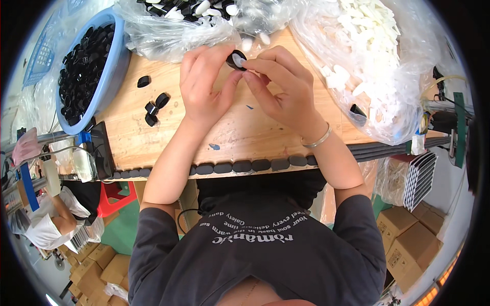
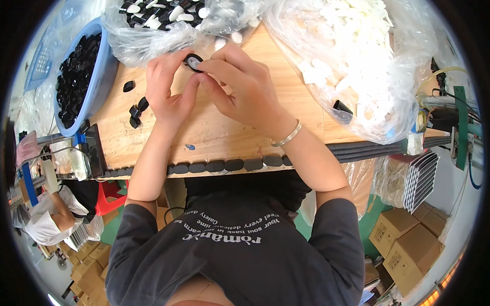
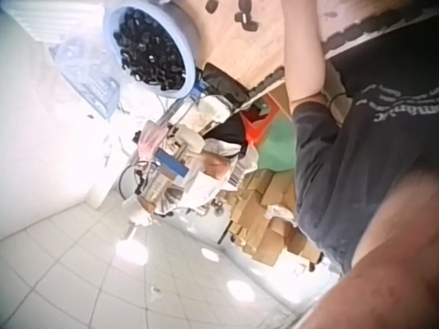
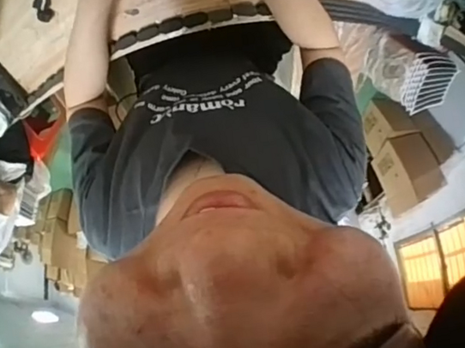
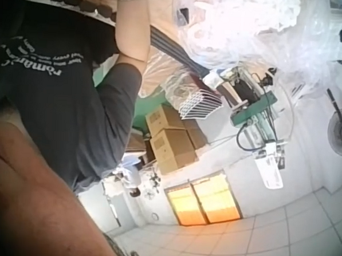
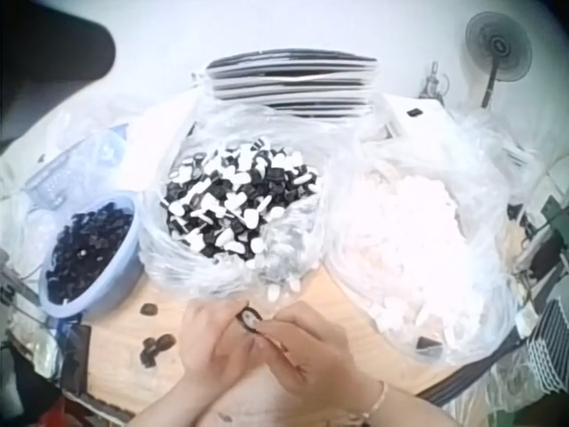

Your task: Assembling small black ring-shaped components with white inserts by hand at a workbench.

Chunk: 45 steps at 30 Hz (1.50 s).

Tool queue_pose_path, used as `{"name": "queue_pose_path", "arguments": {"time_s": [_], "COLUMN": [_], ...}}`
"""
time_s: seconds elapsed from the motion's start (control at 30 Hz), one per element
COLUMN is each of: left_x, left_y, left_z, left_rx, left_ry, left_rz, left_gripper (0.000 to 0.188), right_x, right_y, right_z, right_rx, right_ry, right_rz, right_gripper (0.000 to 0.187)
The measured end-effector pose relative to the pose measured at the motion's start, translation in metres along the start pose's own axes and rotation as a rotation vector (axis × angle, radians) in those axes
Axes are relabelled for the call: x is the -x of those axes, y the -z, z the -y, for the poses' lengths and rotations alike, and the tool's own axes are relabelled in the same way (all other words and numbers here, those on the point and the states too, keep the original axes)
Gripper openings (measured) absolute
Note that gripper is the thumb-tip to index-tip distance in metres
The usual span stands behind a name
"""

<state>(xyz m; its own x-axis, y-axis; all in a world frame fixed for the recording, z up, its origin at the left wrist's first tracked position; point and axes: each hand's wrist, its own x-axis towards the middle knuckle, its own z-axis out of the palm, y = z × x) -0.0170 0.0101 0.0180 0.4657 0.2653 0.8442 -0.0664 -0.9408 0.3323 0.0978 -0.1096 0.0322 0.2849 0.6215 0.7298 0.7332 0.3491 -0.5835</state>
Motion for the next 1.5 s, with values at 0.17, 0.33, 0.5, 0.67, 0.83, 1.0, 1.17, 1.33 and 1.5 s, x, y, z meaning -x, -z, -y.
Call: {"name": "queue_pose_path", "arguments": {"time_s": [0.17,0.33,0.5,0.67,0.83,1.0,1.17,1.33,1.5], "left_x": [0.000,0.003,0.001,-0.001,0.000,0.000,0.002,0.002,0.003], "left_y": [0.003,0.001,0.002,0.001,-0.002,-0.004,-0.006,-0.007,-0.008], "left_z": [-0.002,-0.001,0.000,-0.002,-0.001,-0.001,-0.001,-0.001,-0.002], "left_rx": [0.031,0.171,0.199,0.229,0.180,0.153,0.148,0.146,0.163], "left_ry": [0.094,0.215,0.117,0.057,-0.013,-0.030,-0.029,-0.029,-0.029], "left_rz": [0.028,0.032,0.077,0.098,0.082,0.063,0.056,0.062,0.056], "left_gripper": [0.045,0.045,0.047,0.047,0.048,0.049,0.049,0.049,0.050], "right_x": [-0.003,-0.004,-0.002,-0.001,0.005,0.003,0.004,0.004,0.007], "right_y": [0.008,0.014,0.017,0.016,0.008,0.008,0.005,0.004,0.002], "right_z": [0.005,0.003,-0.005,-0.005,-0.008,-0.005,-0.005,-0.005,-0.007], "right_rx": [-0.069,-0.597,-0.772,-0.729,-0.712,-0.733,-0.721,-0.813,-0.827], "right_ry": [-0.050,-0.572,-0.725,-0.729,-0.683,-0.765,-0.758,-0.754,-0.788], "right_rz": [0.070,0.000,0.184,0.234,0.173,0.180,0.162,0.120,0.118], "right_gripper": [0.022,0.028,0.027,0.027,0.023,0.020,0.019,0.019,0.020]}}
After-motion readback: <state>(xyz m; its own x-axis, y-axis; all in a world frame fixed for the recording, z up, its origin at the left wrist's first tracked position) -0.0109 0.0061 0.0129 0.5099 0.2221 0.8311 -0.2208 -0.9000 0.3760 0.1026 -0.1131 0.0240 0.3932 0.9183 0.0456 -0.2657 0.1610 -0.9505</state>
